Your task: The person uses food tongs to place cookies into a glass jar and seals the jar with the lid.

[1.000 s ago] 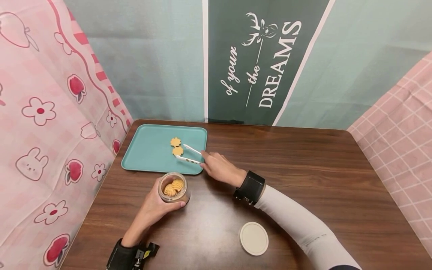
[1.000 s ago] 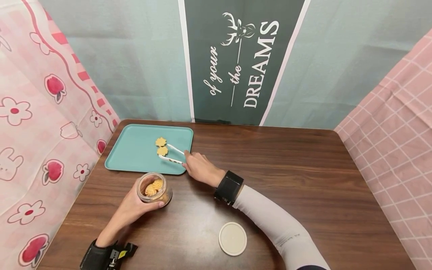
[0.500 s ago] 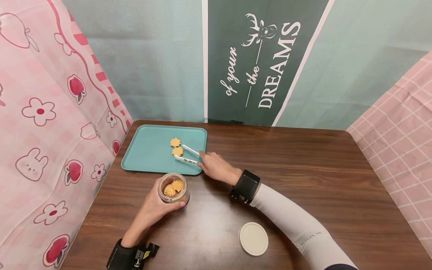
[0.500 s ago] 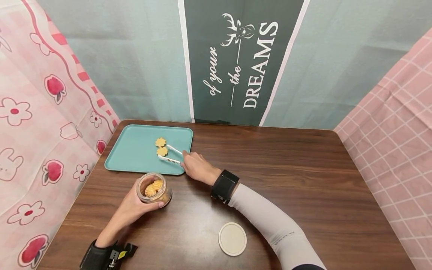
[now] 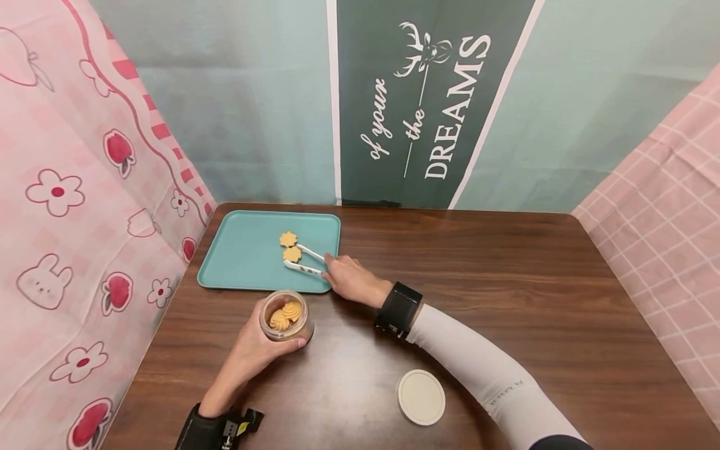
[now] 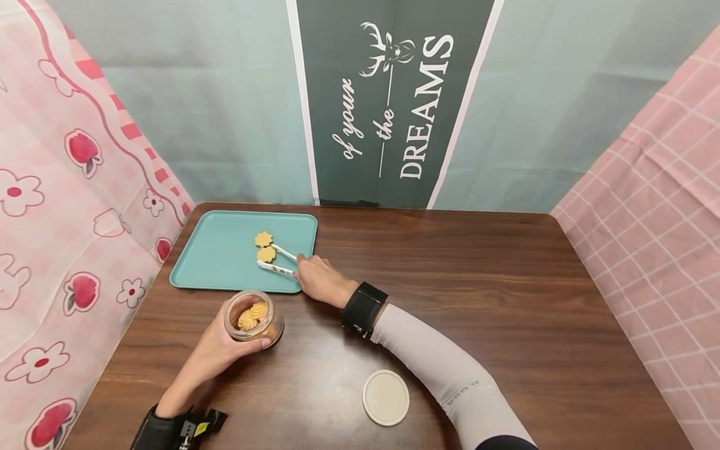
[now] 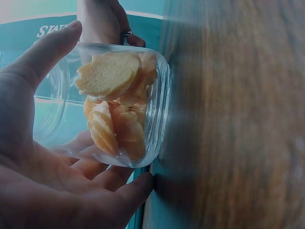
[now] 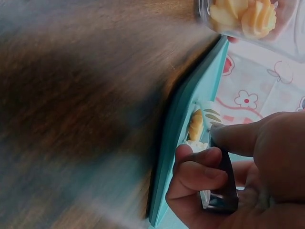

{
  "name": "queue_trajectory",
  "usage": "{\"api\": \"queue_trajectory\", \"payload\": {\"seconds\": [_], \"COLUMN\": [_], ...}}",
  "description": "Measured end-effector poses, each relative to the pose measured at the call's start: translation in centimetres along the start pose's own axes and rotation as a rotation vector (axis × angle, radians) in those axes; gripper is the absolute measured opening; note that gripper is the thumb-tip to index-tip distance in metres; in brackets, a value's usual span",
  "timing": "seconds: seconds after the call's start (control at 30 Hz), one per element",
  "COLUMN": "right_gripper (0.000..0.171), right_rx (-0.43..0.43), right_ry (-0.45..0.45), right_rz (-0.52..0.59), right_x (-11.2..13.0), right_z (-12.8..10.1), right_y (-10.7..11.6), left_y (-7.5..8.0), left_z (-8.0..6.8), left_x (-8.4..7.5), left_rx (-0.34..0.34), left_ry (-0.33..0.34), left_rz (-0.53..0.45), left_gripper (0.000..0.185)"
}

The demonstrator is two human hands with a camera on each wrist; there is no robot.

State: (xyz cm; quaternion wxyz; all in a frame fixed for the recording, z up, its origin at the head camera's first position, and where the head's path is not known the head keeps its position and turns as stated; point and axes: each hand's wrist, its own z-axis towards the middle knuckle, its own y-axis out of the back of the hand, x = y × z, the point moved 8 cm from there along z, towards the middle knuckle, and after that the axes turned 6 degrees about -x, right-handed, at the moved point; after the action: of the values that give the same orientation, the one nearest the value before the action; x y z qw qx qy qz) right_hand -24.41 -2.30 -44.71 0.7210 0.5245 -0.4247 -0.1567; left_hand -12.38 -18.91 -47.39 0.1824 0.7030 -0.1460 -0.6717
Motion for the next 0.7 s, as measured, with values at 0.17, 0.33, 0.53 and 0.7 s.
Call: {"api": "queue_trajectory", "payload": {"seconds": [0.17,0.33,0.53,0.7], "right_gripper": [0.031,0.032,0.033,0.037], "right_rx": [-0.015,-0.022,-0.013,-0.006], "right_ry": [0.013,0.027,0.020,0.015], "right_rz": [-0.026,-0.057,-0.059,-0.054], "right_x": [-0.01,-0.06,-0.11,0.03], "right_z": [0.22,0.14,-0.05,-0.20], "right_y": [-0.19,-0.23,-0.29,-0.28], "left_y": [0.12,0.14,0.17,0.11], "left_z": [0.01,0.02,-0.01,-0.03], "left_x": [-0.09,-0.19,-0.16,-0.16], "left_rx": [0.000,-0.001,-0.002,0.000], "left_ry": [-0.005,-0.006,0.002,0.008], "left_rz": [-0.005,-0.003,0.008,0.000], "left_gripper": [0.099,0.099,0.099,0.099]}}
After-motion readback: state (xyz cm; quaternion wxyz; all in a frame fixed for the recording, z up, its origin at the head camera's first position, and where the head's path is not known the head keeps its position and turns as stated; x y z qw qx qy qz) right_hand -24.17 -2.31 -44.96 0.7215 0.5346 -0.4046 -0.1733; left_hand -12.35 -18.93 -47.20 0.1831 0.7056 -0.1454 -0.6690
